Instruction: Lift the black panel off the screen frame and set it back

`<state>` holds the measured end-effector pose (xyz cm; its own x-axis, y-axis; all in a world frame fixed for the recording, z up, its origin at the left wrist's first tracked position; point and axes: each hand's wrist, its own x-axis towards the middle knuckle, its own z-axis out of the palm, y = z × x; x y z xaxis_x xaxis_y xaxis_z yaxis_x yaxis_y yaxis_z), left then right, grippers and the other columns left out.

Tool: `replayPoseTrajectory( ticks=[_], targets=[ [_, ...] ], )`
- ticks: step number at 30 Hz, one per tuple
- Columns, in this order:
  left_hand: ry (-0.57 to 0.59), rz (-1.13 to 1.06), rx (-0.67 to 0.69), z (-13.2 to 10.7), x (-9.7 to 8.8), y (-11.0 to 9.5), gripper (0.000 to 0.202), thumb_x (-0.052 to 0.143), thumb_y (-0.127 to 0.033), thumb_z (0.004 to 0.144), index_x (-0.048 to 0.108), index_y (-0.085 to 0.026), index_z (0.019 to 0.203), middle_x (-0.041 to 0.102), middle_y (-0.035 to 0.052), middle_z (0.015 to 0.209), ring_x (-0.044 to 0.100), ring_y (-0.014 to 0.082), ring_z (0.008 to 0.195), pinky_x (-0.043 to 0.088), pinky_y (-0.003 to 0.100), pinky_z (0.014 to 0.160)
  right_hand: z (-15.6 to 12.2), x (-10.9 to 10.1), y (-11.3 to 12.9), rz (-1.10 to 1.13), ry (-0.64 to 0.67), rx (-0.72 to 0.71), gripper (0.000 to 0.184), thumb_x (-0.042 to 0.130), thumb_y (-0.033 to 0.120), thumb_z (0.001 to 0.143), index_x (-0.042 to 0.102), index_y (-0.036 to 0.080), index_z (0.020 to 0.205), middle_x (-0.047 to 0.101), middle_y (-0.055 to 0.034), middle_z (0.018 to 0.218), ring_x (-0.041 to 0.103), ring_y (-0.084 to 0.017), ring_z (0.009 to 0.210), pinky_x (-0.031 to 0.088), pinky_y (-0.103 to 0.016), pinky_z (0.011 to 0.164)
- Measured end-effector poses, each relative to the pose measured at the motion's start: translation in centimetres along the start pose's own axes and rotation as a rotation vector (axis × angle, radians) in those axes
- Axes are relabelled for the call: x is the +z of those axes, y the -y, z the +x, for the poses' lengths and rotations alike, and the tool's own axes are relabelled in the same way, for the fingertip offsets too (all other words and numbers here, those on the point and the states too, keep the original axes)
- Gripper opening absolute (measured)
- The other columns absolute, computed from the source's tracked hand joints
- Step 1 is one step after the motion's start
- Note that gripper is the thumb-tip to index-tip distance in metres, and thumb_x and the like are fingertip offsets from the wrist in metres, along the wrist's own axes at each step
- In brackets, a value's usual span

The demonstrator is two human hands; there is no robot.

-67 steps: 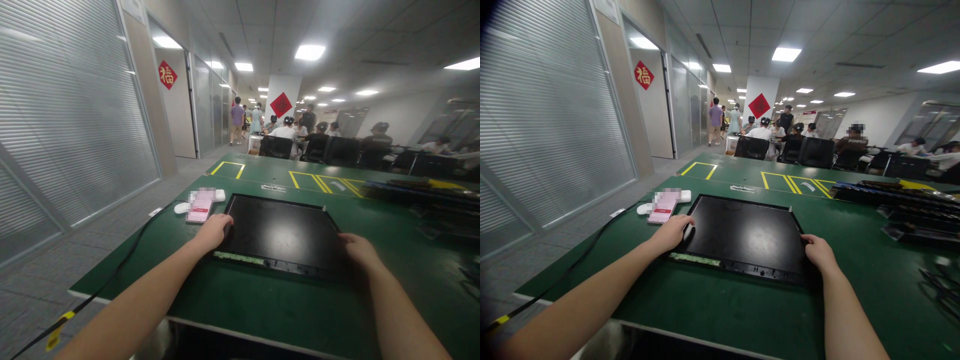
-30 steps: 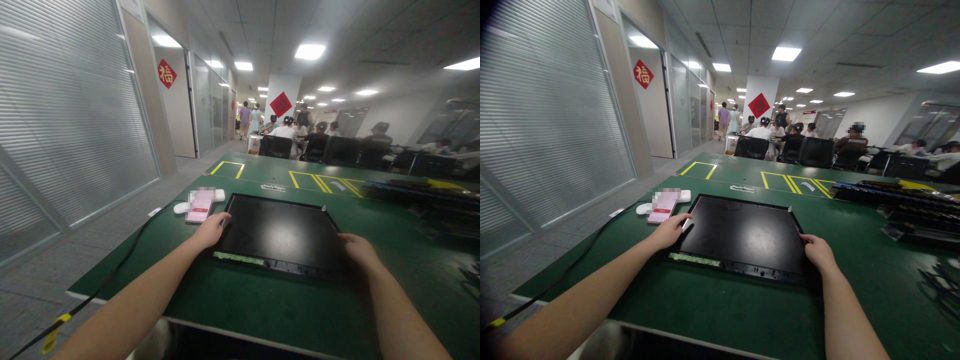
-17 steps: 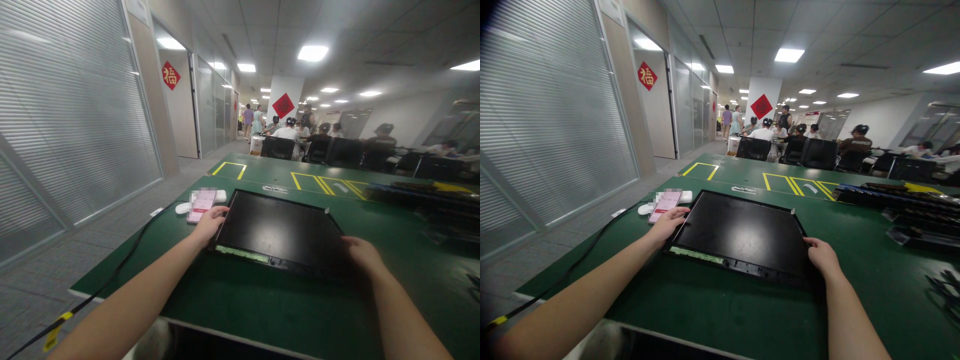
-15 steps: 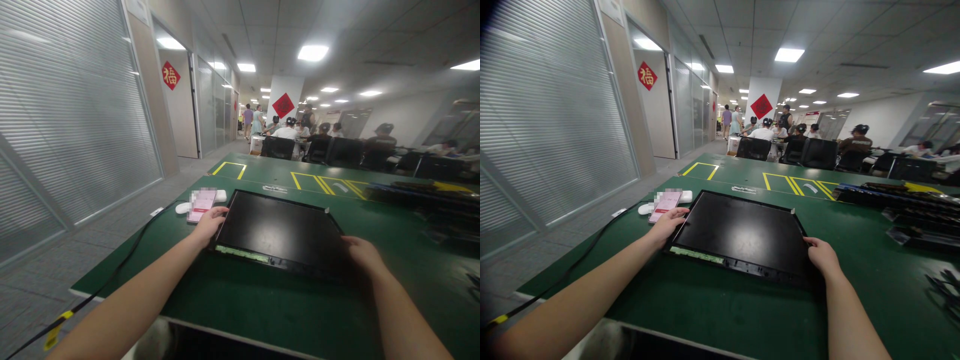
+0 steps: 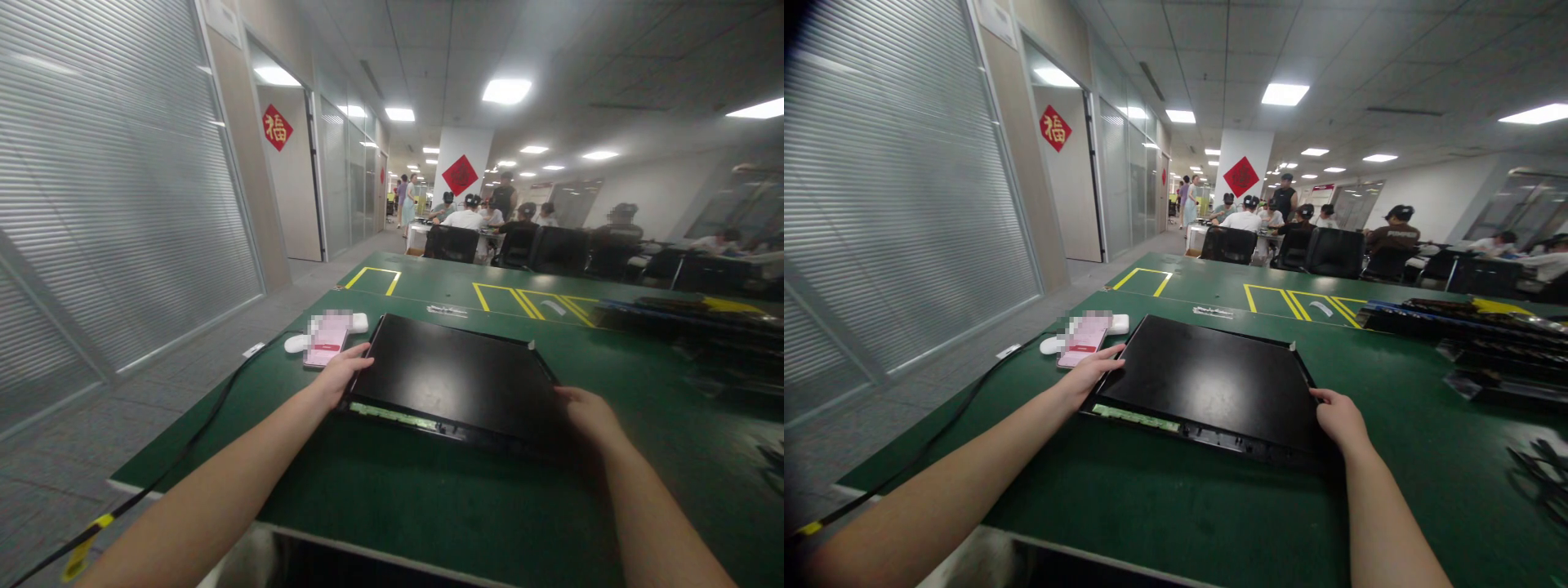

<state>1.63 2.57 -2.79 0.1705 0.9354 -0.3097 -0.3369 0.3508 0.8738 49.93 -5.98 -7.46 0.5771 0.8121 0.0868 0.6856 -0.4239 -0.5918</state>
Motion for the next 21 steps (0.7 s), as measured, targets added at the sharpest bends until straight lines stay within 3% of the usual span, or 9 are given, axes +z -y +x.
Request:
replayPoseTrajectory(
  ticks=[9,21],
  targets=[
    [0.042,0.004,-0.035,-0.6,0.2,-0.4,0.08,0.064,0.004,0.071,0.047,-0.016,0.146,0.078,0.0091,0.087,0.074,0.022,0.065,0.061,0.032,0.062,-1.2,-0.7,1.9,-0.037,0.048,0.103,0.051,0.054,0.008,0.069,0.075,0.017,0.115,0.074,-0.0113,0.112,0.069,-0.025,0.097,0.05,-0.028,0.073],
    [0.145,-0.015,0.019,0.0,-0.6,-0.2,0.079,0.074,0.0,0.067,0.051,-0.015,0.142,0.078,0.0116,0.098,0.076,0.0255,0.079,0.062,0.034,0.071,-0.7,-0.2,1.0,0.042,0.067,0.101,0.044,0.059,0.015,0.068,0.077,0.019,0.108,0.075,-0.0105,0.108,0.07,-0.024,0.093,0.051,-0.028,0.071]
  ],
)
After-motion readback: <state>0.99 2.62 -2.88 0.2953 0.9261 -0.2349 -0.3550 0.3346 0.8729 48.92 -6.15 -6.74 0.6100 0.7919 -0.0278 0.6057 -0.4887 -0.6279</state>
